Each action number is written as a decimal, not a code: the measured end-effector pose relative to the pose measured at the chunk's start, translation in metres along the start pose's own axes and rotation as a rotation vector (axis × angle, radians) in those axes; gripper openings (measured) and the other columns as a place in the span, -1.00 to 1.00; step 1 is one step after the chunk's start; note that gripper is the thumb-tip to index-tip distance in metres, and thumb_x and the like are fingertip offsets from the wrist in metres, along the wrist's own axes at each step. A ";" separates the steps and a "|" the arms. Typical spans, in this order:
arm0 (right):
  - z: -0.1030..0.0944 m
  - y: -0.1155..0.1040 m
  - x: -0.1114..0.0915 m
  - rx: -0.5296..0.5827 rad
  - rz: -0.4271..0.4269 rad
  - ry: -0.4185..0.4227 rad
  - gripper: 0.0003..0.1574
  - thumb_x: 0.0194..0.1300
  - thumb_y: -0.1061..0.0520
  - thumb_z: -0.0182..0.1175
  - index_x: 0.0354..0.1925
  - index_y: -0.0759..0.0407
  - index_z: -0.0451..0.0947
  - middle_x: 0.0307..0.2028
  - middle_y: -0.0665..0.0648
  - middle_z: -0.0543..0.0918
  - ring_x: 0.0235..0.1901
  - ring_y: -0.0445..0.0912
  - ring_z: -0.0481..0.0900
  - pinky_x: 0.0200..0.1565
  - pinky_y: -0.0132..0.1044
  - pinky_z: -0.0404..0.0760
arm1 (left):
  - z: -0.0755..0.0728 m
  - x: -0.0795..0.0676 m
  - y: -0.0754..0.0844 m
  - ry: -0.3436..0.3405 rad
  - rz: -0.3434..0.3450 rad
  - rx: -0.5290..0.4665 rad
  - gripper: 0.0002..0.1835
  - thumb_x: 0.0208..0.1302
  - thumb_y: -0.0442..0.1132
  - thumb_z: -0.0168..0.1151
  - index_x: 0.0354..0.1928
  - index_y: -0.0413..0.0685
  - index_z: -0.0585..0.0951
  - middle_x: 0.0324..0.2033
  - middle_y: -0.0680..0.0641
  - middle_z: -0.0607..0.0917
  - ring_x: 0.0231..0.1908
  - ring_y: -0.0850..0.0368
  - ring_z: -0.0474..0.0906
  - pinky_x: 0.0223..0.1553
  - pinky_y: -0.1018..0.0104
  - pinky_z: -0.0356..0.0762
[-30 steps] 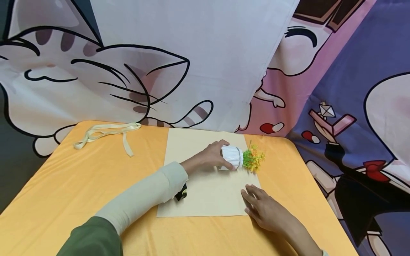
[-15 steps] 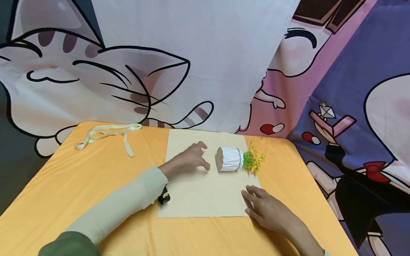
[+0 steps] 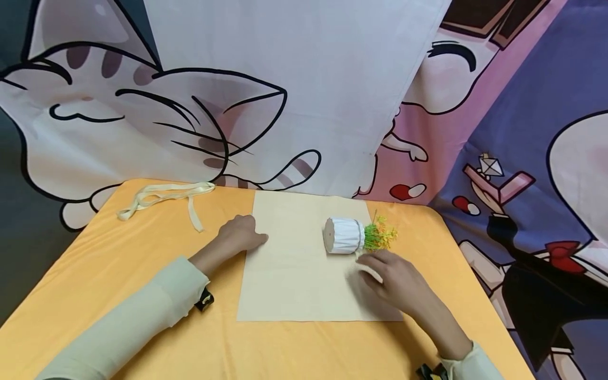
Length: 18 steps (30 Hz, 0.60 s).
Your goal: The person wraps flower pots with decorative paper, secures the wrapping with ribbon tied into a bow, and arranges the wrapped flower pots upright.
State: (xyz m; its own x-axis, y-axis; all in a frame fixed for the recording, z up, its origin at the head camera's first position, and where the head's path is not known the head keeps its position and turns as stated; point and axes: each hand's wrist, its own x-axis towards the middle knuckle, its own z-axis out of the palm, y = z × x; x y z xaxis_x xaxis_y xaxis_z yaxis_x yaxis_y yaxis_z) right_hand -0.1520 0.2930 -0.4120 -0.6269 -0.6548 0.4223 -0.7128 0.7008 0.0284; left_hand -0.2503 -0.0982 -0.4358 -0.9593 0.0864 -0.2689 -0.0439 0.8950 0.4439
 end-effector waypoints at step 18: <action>0.033 0.032 0.068 0.062 0.209 -0.230 0.11 0.18 0.12 0.72 0.60 0.28 0.49 0.50 0.31 0.62 0.46 0.27 0.60 0.44 0.27 0.66 | 0.022 0.017 -0.030 -0.014 -0.022 -0.088 -0.58 0.55 0.03 0.45 -0.27 -0.18 0.59 -0.44 -0.16 0.60 -0.51 -0.04 0.59 -0.48 0.16 0.53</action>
State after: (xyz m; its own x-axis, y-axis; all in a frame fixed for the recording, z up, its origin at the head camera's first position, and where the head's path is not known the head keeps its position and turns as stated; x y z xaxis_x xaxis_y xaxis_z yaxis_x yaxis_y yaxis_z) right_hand -0.2279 0.2613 -0.4123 -0.8113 -0.5505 0.1966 -0.5747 0.8127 -0.0958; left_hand -0.2592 -0.1143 -0.4723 -0.9539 0.0741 -0.2907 -0.0894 0.8547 0.5114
